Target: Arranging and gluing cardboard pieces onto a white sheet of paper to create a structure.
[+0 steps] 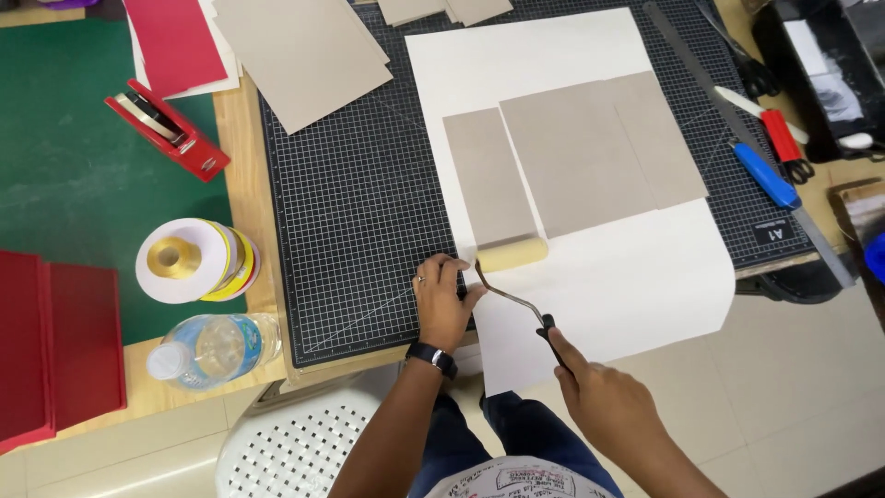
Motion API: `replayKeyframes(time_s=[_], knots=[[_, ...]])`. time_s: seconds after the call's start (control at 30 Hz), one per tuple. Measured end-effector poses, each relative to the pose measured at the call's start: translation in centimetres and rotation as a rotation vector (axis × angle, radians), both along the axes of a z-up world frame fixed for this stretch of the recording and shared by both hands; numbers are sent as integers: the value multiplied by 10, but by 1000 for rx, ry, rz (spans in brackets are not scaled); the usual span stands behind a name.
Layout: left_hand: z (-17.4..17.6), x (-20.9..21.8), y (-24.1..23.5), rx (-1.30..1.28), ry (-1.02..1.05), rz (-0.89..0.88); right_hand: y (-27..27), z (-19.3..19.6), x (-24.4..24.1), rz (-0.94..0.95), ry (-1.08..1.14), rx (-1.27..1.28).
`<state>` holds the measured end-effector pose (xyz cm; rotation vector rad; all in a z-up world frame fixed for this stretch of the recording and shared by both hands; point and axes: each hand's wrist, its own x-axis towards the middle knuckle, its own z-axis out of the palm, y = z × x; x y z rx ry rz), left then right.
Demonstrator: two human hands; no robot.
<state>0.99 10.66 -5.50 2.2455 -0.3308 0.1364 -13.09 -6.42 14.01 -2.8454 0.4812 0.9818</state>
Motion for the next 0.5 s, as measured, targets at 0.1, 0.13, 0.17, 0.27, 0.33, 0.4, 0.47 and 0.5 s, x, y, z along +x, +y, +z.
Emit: replayKeyframes(time_s=[0.1, 0.13, 0.17, 0.27, 0.33, 0.4, 0.47, 0.5], knots=[[-1, 0, -1, -13, 1, -7, 0, 9, 17, -22, 11, 32], [-2, 1, 0, -7, -9, -3, -1, 9, 24, -27, -3, 42], [-2, 1, -1, -7, -8, -4, 0, 10, 25, -28, -2, 42], [-1, 0, -1, -5, -40, -5, 1, 12, 22, -18, 12, 35], [3, 0, -1, 8, 0, -3, -3, 11, 13, 6, 14, 11], [-3, 0, 1, 8, -15, 6, -1, 12, 22, 20, 37, 11], [-7, 1, -2, 0, -38, 1, 1, 10, 31, 20, 51, 5], [-7, 1, -2, 6, -53, 9, 1, 8, 34, 12, 20, 16]])
